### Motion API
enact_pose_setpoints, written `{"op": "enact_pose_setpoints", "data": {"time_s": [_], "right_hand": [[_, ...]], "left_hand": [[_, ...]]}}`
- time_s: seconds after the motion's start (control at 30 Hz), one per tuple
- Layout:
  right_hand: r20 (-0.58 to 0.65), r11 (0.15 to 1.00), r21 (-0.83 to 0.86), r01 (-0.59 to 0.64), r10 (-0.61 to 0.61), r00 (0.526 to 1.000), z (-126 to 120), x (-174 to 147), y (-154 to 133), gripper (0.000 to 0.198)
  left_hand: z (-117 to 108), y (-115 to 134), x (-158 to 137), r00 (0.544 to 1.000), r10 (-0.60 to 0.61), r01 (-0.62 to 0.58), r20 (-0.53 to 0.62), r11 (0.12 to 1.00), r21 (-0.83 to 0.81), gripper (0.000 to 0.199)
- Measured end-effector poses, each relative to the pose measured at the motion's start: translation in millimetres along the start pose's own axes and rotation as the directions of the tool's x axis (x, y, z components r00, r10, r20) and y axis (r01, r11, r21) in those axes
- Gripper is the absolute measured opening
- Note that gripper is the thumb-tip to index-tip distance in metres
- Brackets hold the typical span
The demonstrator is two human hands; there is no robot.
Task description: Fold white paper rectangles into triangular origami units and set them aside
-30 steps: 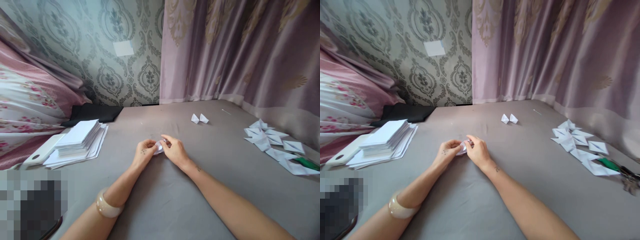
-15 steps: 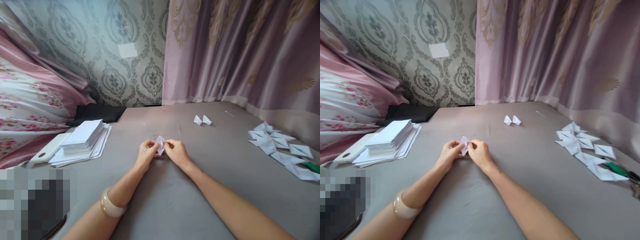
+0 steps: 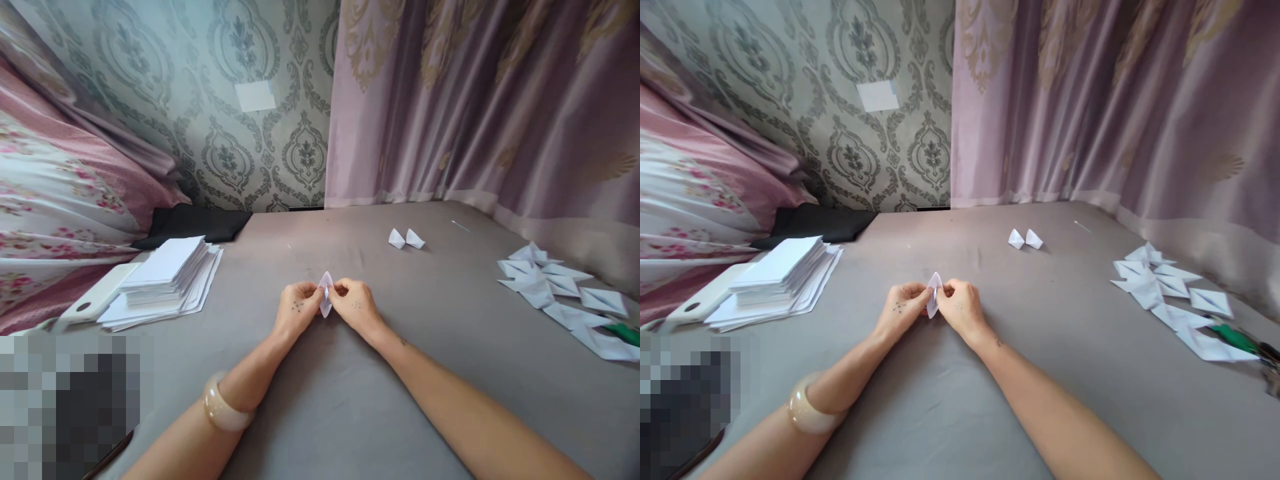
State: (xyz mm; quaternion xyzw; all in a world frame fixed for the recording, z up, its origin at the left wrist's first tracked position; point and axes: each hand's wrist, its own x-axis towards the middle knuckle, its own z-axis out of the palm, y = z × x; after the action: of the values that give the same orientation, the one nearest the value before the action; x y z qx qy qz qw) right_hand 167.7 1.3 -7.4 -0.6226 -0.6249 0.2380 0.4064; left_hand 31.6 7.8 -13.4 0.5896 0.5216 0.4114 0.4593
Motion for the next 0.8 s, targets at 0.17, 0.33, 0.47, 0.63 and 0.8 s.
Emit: {"op": "enact_pose_setpoints", "data": {"time_s": [0.17,0.33,0.47,0.63,0.8], "right_hand": [[-0.015,0.993,-0.121,0.005,-0.007,1.0,0.2,-1.5,-2.5,0.015],[0.001,0.989,-0.148,0.008,-0.008,1.0,0.0,-0.4,-3.9,0.015],[-0.007,0.988,-0.153,0.005,-0.006,1.0,0.7,1.0,-3.8,0.013],[0.051,0.999,-0.035,-0.027,0.029,0.998,-2.6,3.4,-3.2,0.012],[0.098,0.999,0.0,-0.04,0.04,0.994,-4.1,3.6,-2.7,0.009]], "left_hand": [[-1.1,-3.8,1.4,0.999,0.032,-0.034,0.033,0.997,0.071,0.03],[-0.7,-1.7,0.8,0.995,0.086,-0.091,0.056,0.99,0.103,0.03],[0.6,-1.2,0.6,0.995,0.09,-0.095,0.045,0.988,0.123,0.027],[1.5,-1.4,3.0,1.0,-0.019,0.019,0.0,0.998,-0.062,0.029],[-0.2,2.5,4.5,1.0,-0.017,0.016,-0.002,0.991,-0.131,0.028]]}}
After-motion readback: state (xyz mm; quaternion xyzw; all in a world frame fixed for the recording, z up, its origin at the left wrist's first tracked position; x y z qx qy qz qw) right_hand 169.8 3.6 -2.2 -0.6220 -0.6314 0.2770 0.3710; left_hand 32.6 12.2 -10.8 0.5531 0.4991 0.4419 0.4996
